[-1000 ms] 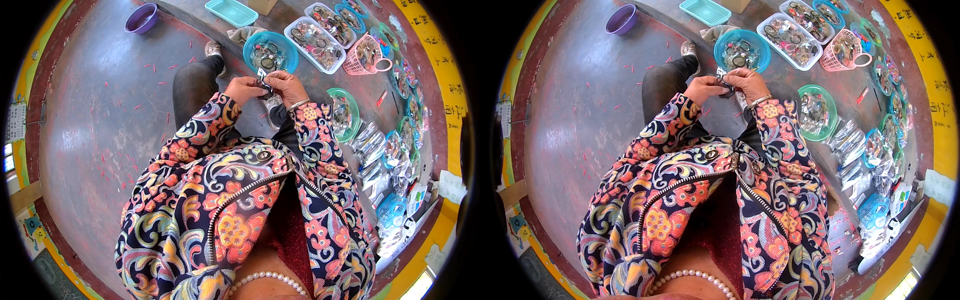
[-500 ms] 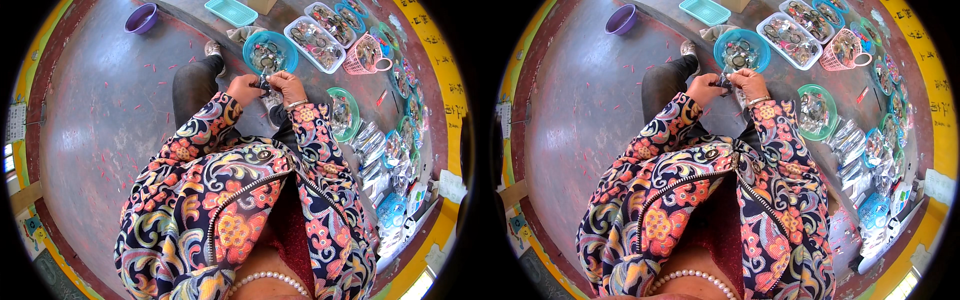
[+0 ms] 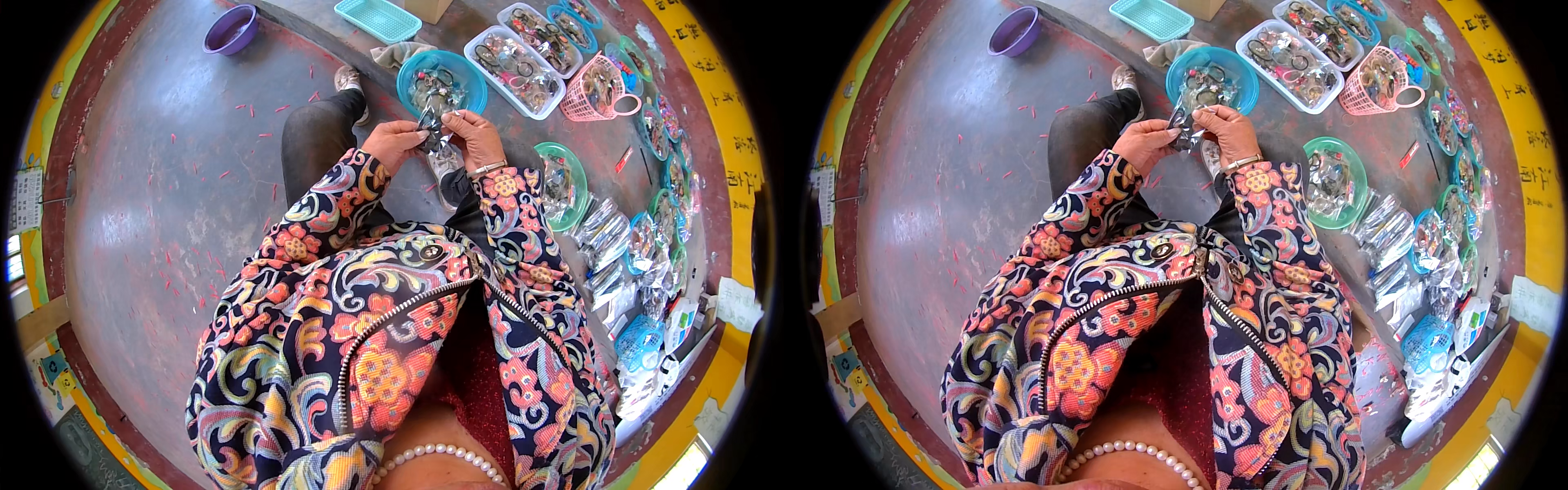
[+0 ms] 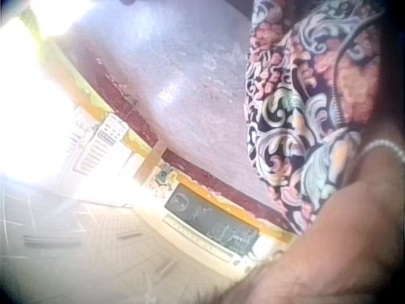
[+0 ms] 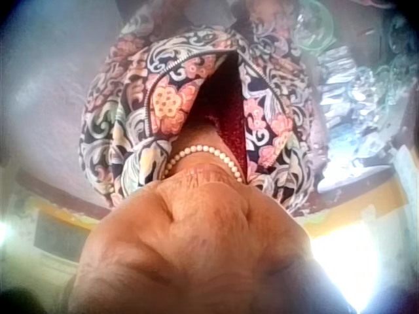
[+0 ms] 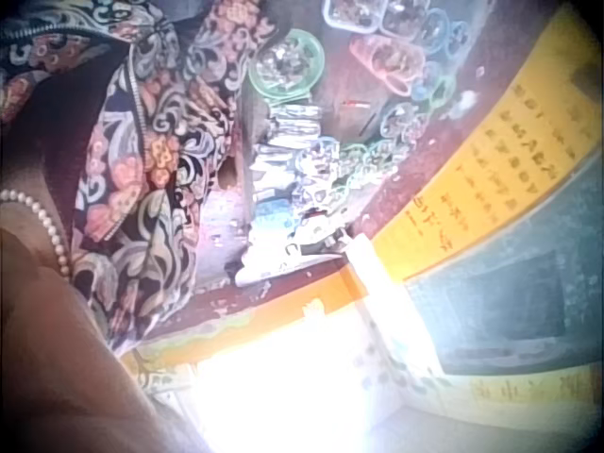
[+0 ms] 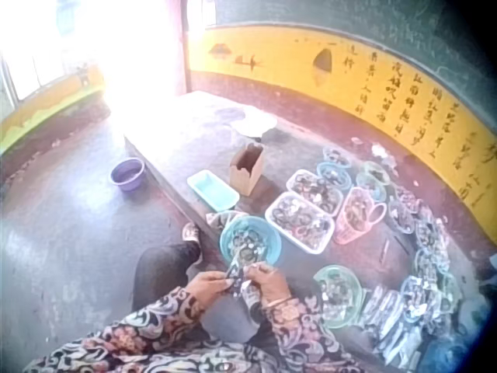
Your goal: The person sits on the floor and repeatedly picks up small hair accessories from a blue bowl. They place each item into a clear plastic bag and then transfer the bagged item into a green bowl. The process is repeated continuously for various hair clips and bands.
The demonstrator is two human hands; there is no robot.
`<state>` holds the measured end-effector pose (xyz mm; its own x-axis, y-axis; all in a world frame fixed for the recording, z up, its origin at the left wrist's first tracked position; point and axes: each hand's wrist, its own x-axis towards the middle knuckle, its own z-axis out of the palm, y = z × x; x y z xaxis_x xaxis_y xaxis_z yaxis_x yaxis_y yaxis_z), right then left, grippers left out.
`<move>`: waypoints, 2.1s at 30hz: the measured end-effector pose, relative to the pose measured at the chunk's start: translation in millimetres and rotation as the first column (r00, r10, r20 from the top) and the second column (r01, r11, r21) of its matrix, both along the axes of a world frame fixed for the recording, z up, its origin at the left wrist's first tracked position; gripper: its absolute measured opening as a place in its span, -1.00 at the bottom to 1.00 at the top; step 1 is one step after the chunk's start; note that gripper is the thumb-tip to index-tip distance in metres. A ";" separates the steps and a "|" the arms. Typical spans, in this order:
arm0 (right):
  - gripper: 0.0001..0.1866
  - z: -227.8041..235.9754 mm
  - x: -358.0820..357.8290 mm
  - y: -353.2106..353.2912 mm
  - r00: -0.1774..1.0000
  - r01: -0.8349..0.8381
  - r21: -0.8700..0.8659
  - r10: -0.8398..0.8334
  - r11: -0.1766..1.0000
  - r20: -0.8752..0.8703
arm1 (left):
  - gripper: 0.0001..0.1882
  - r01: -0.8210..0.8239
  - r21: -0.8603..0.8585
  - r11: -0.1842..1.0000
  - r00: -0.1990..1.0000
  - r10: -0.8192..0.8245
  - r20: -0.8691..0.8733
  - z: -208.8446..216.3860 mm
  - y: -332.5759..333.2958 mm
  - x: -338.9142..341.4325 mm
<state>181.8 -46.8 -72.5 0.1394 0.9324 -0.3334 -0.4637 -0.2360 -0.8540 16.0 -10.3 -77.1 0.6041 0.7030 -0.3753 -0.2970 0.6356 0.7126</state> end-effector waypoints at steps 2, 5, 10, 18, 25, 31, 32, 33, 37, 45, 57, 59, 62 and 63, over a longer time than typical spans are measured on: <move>-0.89 -0.1 0.6 -0.4 1.000 -0.023 -0.002 0.023 1.000 0.002 | -0.90 0.018 0.040 0.999 0.999 -0.017 -0.033 -5.4 1.2 -0.8; -0.89 1.7 -0.4 -0.9 0.999 -0.031 -0.008 0.032 0.999 0.036 | -0.90 0.018 0.080 0.997 0.997 -0.012 -0.081 -10.6 2.3 -1.0; -0.88 -3.5 0.0 1.5 0.996 0.021 0.031 -0.023 0.999 0.091 | -0.89 -0.062 0.115 0.991 0.984 0.080 -0.158 -12.8 4.5 3.9; -0.87 -1.6 -0.7 2.2 0.995 0.007 0.003 -0.007 1.000 0.101 | -0.90 -0.087 0.226 0.970 0.976 0.128 -0.175 -14.4 7.7 0.9; -0.89 -1.3 0.4 -0.5 0.996 -0.068 -0.017 0.069 0.998 0.055 | -0.88 0.024 0.345 0.938 0.988 0.031 -0.153 -9.4 7.4 -2.7; -0.90 -0.9 0.9 0.0 0.991 -0.123 0.018 0.122 0.992 0.052 | -0.87 0.032 0.297 0.954 0.986 0.019 -0.168 -16.0 10.8 -4.1; -0.90 -1.8 1.7 0.1 0.990 -0.135 0.026 0.134 0.990 0.051 | -0.87 0.042 0.297 0.954 0.986 0.009 -0.169 -16.5 11.4 -4.5; -0.90 -2.4 2.0 -0.2 0.989 -0.140 0.029 0.138 0.990 0.051 | -0.86 0.052 0.298 0.953 0.986 0.000 -0.169 -17.2 11.9 -4.8; -0.89 -2.0 1.7 -1.1 0.987 -0.154 0.025 0.153 0.988 0.045 | -0.86 0.038 0.237 0.971 0.996 -0.018 -0.089 -20.5 13.4 -5.0; -0.88 2.2 -2.1 -2.7 0.986 -0.103 -0.005 0.103 0.995 0.130 | -0.73 0.092 0.078 0.993 0.991 -0.083 -0.106 8.2 5.7 -4.1; -0.89 -4.4 -0.7 -2.4 0.953 -0.226 -0.004 0.222 0.974 0.204 | -0.88 0.084 0.021 0.996 0.982 -0.080 -0.168 -8.7 10.9 -8.6; -0.89 2.7 -3.7 -3.7 0.955 -0.221 0.013 0.214 0.975 0.204 | -0.90 0.059 0.021 0.998 0.978 -0.053 -0.203 -0.9 10.5 -9.4; -0.89 5.7 -5.1 -4.3 0.960 -0.238 0.023 0.232 0.971 0.159 | -0.92 0.046 0.023 0.999 0.978 -0.040 -0.206 -1.6 11.1 -11.0; -0.89 5.5 -5.2 -3.9 0.960 -0.240 0.022 0.234 0.970 0.154 | -0.92 0.046 0.025 0.999 0.979 -0.040 -0.200 -2.6 11.4 -11.9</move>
